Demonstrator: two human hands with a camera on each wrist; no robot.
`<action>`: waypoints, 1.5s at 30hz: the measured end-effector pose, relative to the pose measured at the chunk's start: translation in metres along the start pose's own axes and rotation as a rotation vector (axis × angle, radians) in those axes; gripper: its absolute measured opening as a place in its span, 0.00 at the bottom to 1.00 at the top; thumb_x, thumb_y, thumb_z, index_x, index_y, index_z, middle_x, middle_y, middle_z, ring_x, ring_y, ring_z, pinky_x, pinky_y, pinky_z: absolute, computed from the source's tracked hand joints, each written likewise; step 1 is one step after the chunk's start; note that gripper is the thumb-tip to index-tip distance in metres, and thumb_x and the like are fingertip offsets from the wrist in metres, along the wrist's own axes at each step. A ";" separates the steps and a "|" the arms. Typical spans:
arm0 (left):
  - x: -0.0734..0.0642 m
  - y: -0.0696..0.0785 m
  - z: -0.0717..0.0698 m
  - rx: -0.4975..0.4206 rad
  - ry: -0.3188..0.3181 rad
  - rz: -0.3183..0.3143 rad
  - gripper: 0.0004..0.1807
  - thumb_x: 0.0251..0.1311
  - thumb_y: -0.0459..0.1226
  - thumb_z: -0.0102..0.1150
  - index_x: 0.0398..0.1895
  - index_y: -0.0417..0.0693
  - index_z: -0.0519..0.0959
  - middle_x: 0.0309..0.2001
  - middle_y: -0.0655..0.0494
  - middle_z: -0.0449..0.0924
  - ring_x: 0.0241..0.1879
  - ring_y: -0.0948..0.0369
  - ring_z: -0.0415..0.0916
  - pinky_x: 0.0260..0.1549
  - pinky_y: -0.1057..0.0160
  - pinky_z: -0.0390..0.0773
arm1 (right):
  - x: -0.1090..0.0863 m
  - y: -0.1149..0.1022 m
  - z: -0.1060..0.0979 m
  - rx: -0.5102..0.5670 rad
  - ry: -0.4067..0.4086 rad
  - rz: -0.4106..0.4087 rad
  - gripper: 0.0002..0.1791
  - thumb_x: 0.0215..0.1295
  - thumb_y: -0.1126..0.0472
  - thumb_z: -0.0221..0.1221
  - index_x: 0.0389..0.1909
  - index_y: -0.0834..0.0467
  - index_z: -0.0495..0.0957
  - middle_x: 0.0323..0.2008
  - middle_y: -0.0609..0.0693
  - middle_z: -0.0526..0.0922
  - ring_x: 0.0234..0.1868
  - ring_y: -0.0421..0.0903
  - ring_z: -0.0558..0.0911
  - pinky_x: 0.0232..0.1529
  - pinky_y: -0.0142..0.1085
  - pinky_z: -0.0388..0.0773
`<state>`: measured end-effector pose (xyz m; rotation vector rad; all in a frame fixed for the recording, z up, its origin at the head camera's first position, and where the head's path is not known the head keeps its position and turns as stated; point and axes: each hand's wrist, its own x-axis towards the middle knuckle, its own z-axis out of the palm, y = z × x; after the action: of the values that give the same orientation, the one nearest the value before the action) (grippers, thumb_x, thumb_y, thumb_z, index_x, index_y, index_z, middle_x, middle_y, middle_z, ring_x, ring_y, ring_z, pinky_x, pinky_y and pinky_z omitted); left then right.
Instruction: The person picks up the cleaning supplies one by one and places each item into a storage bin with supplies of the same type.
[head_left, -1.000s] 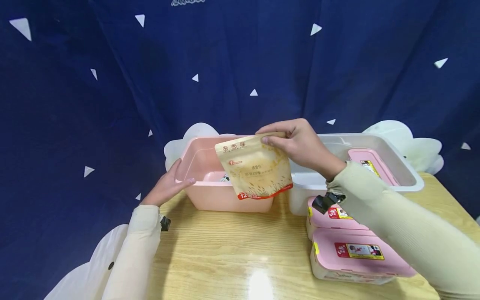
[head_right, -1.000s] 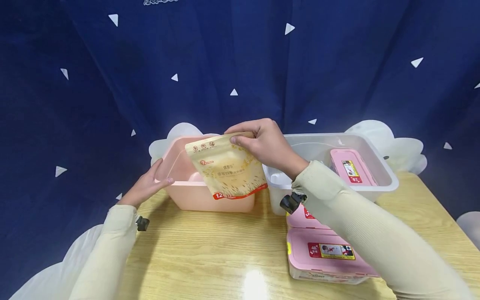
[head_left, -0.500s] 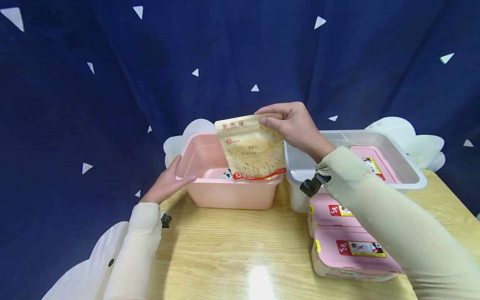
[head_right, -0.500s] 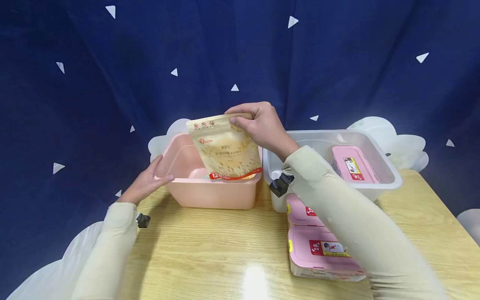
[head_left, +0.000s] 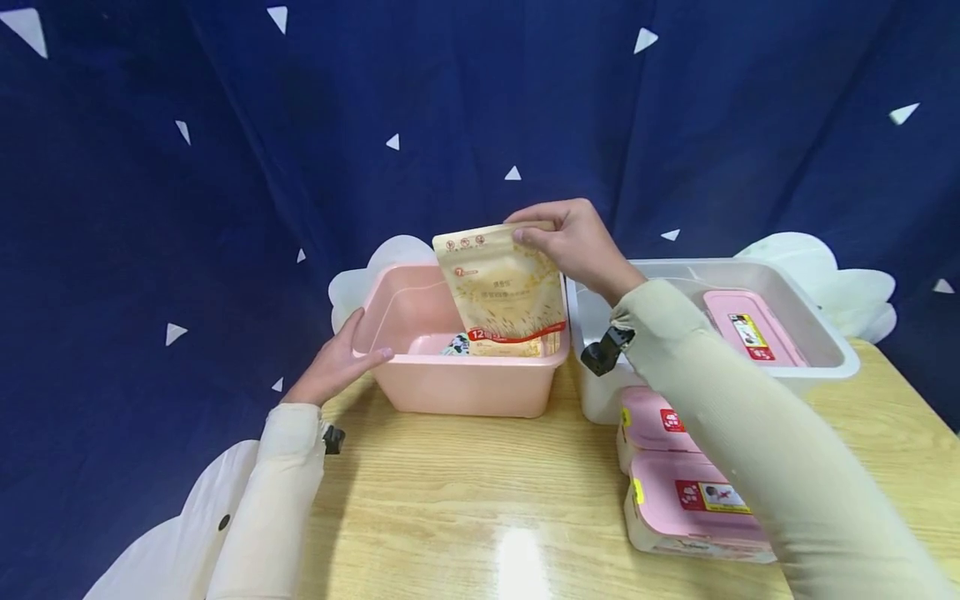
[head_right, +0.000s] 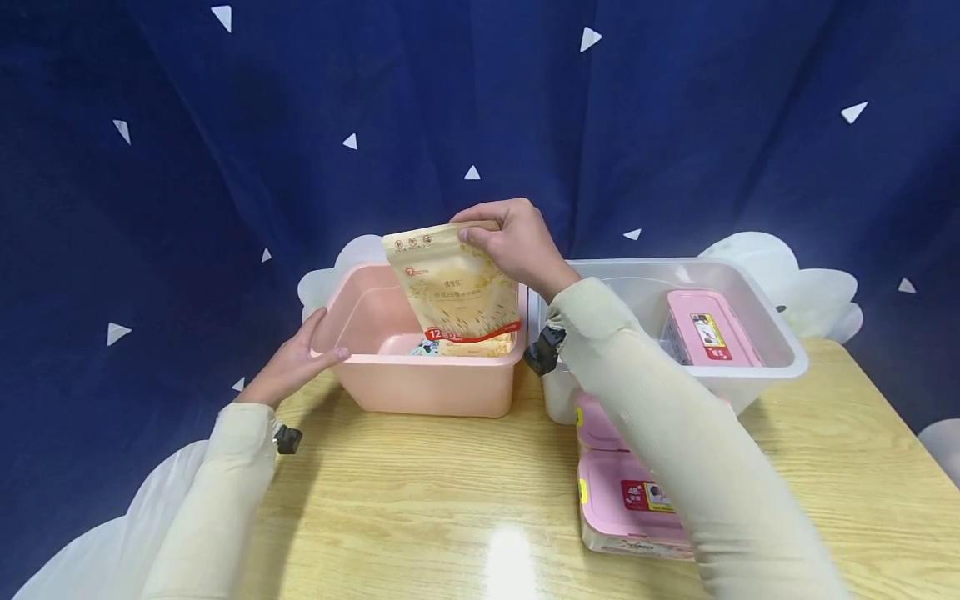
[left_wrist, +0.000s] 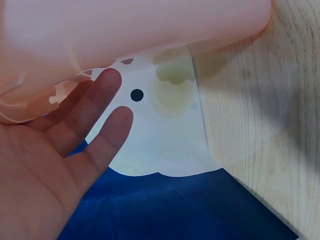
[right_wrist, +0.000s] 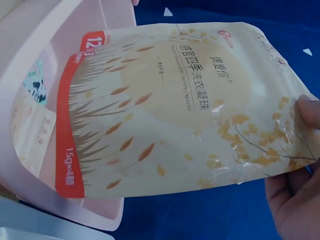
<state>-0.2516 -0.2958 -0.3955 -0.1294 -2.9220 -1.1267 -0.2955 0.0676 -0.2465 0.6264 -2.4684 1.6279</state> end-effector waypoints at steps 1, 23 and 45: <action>-0.001 -0.001 0.000 0.000 0.001 -0.004 0.56 0.59 0.57 0.61 0.81 0.50 0.40 0.78 0.37 0.51 0.75 0.39 0.55 0.72 0.37 0.57 | 0.001 0.001 0.002 0.000 -0.004 0.006 0.11 0.65 0.64 0.64 0.47 0.59 0.86 0.46 0.57 0.88 0.34 0.38 0.83 0.35 0.28 0.81; -0.005 -0.005 -0.004 -0.018 0.015 -0.011 0.55 0.59 0.57 0.61 0.81 0.51 0.40 0.77 0.36 0.53 0.73 0.39 0.58 0.71 0.37 0.59 | 0.023 0.032 0.049 -0.015 -0.115 0.213 0.10 0.67 0.64 0.61 0.46 0.56 0.87 0.49 0.54 0.86 0.44 0.45 0.80 0.43 0.34 0.76; -0.002 -0.003 -0.003 -0.032 0.003 -0.026 0.55 0.60 0.57 0.61 0.81 0.53 0.40 0.77 0.38 0.53 0.74 0.41 0.58 0.71 0.37 0.58 | 0.016 0.062 0.073 -0.095 -0.181 0.294 0.12 0.66 0.60 0.64 0.49 0.51 0.87 0.56 0.50 0.84 0.57 0.49 0.81 0.57 0.42 0.79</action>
<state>-0.2501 -0.3002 -0.3958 -0.0898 -2.9129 -1.1767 -0.3253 0.0183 -0.3241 0.4320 -2.8669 1.5956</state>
